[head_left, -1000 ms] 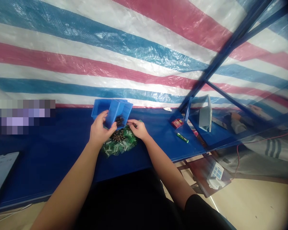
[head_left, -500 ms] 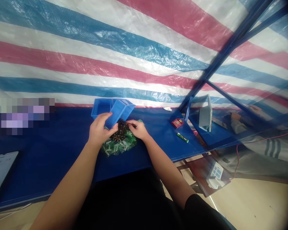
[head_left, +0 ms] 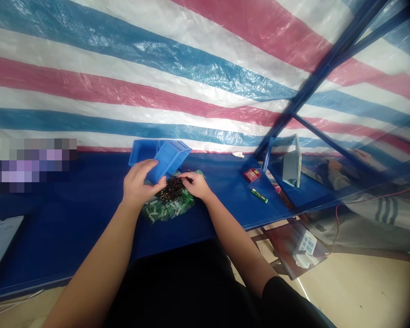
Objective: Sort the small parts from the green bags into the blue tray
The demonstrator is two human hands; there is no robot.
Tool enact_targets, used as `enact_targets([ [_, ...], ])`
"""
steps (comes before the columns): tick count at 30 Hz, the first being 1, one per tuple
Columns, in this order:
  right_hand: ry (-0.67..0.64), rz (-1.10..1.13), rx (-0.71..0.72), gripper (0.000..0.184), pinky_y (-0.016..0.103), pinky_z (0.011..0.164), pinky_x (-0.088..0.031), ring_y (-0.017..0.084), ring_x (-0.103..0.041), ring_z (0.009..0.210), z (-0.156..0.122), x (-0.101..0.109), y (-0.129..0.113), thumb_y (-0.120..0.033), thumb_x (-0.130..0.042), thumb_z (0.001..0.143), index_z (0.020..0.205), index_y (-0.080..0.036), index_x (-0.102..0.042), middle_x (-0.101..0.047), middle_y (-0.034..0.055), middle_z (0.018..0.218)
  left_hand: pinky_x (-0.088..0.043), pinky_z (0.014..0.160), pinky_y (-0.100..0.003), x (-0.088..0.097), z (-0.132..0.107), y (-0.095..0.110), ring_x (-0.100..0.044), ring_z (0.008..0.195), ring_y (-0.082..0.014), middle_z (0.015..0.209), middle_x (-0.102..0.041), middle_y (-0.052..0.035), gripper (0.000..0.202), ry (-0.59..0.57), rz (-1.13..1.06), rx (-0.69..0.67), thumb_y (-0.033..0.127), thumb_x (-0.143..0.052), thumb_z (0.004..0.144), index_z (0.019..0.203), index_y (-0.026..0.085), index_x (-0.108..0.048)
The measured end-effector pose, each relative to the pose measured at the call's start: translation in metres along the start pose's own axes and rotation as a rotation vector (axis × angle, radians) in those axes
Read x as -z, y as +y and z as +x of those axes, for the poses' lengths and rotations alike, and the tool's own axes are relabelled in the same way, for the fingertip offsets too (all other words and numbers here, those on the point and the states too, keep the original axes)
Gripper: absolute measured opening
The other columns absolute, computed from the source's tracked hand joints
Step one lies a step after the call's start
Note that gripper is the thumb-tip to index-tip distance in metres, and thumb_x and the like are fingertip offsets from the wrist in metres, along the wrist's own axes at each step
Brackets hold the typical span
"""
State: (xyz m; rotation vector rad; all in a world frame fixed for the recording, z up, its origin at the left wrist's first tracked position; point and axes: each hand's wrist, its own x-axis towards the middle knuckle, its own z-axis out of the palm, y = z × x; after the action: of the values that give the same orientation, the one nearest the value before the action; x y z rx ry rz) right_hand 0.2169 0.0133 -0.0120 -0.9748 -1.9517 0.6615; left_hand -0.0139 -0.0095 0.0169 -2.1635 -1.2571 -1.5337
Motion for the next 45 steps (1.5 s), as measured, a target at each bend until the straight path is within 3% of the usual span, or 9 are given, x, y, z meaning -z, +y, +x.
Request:
enact_targets([
  [7,0.035,0.040,-0.023,0.026,0.030,0.081,-0.054,0.017,-0.068,0.086,0.000,-0.001,-0.001,-0.025,-0.051,0.090,0.104,-0.023,-0.073,-0.073,0.0041,0.100,-0.055,0.089,-0.043,0.003,-0.003,-0.012,-0.066,0.100,-0.0298,0.113,-0.066,-0.0104,0.050,0.073,0.045,-0.047,0.035,-0.077,0.063,0.110,0.023,-0.065],
  [14,0.180,0.182,-0.077,0.034,0.029,0.076,-0.055,0.017,-0.068,0.083,0.001,0.001,-0.010,-0.041,-0.055,0.090,0.116,-0.023,-0.066,-0.073,0.0041,0.098,-0.054,0.095,-0.043,0.000,0.000,0.002,-0.064,0.106,-0.0289,0.117,-0.065,-0.0103,0.047,0.018,-0.018,0.052,0.031,-0.071,0.070,0.115,0.020,-0.062],
  [20,0.264,0.242,-0.077,0.028,0.028,0.066,-0.053,0.015,-0.060,0.064,0.002,0.002,-0.021,-0.046,-0.061,0.086,0.081,-0.019,-0.069,-0.064,0.0006,0.069,-0.054,0.095,-0.042,-0.007,-0.003,0.021,-0.066,0.105,-0.0274,0.114,-0.068,-0.0098,0.042,0.025,-0.092,0.050,0.031,-0.070,0.075,0.114,0.019,-0.062],
  [24,0.422,0.363,-0.148,0.033,0.029,0.061,-0.052,0.014,-0.058,0.059,0.005,0.001,-0.020,-0.050,-0.065,0.082,0.089,-0.018,-0.069,-0.064,0.0010,0.068,-0.054,0.094,-0.041,-0.006,-0.002,0.024,-0.065,0.106,-0.0262,0.119,-0.067,-0.0101,0.041,0.013,-0.176,0.045,0.034,-0.064,0.082,0.120,0.019,-0.060],
  [28,0.631,0.421,-0.224,0.038,0.027,0.056,-0.050,0.013,-0.055,0.054,0.011,0.009,-0.012,-0.051,-0.062,0.083,0.096,-0.015,-0.066,-0.059,-0.0013,0.062,-0.053,0.092,-0.037,-0.007,0.000,0.023,-0.067,0.095,-0.0201,0.116,-0.067,-0.0095,0.036,-0.013,-0.154,0.188,0.028,-0.051,0.091,0.125,0.019,-0.058],
  [31,0.835,0.350,-0.334,0.042,0.025,0.055,-0.049,0.012,-0.055,0.053,0.014,0.020,0.001,-0.052,-0.054,0.087,0.101,-0.014,-0.062,-0.058,-0.0019,0.063,-0.052,0.091,-0.035,-0.010,0.001,0.021,-0.068,0.088,-0.0182,0.112,-0.069,-0.0088,0.035,0.000,-0.091,0.294,0.025,-0.051,0.090,0.124,0.019,-0.058],
  [34,0.906,0.243,-0.469,0.045,0.026,0.056,-0.050,0.013,-0.058,0.055,0.015,0.029,0.014,-0.053,-0.048,0.090,0.104,-0.012,-0.061,-0.063,0.0012,0.067,-0.053,0.088,-0.033,-0.011,0.001,0.020,-0.067,0.085,-0.0174,0.107,-0.069,-0.0078,0.035,0.002,-0.083,0.329,0.023,-0.050,0.090,0.124,0.019,-0.058],
  [40,0.836,-0.053,-0.533,0.043,0.028,0.068,-0.053,0.018,-0.067,0.071,0.014,0.037,0.030,-0.051,-0.053,0.088,0.102,-0.014,-0.068,-0.071,0.0061,0.078,-0.052,0.090,-0.032,-0.009,0.003,0.023,-0.066,0.085,-0.0168,0.102,-0.070,-0.0068,0.034,-0.009,-0.058,0.341,0.023,-0.050,0.090,0.122,0.018,-0.060],
  [45,0.710,0.019,-0.525,0.048,0.030,0.064,-0.053,0.019,-0.068,0.064,0.015,0.037,0.042,-0.053,-0.050,0.089,0.106,-0.013,-0.070,-0.072,0.0073,0.076,-0.052,0.087,-0.031,-0.007,0.005,0.023,-0.066,0.083,-0.0167,0.101,-0.070,-0.0068,0.035,-0.023,-0.034,0.367,0.024,-0.049,0.090,0.122,0.018,-0.060],
])
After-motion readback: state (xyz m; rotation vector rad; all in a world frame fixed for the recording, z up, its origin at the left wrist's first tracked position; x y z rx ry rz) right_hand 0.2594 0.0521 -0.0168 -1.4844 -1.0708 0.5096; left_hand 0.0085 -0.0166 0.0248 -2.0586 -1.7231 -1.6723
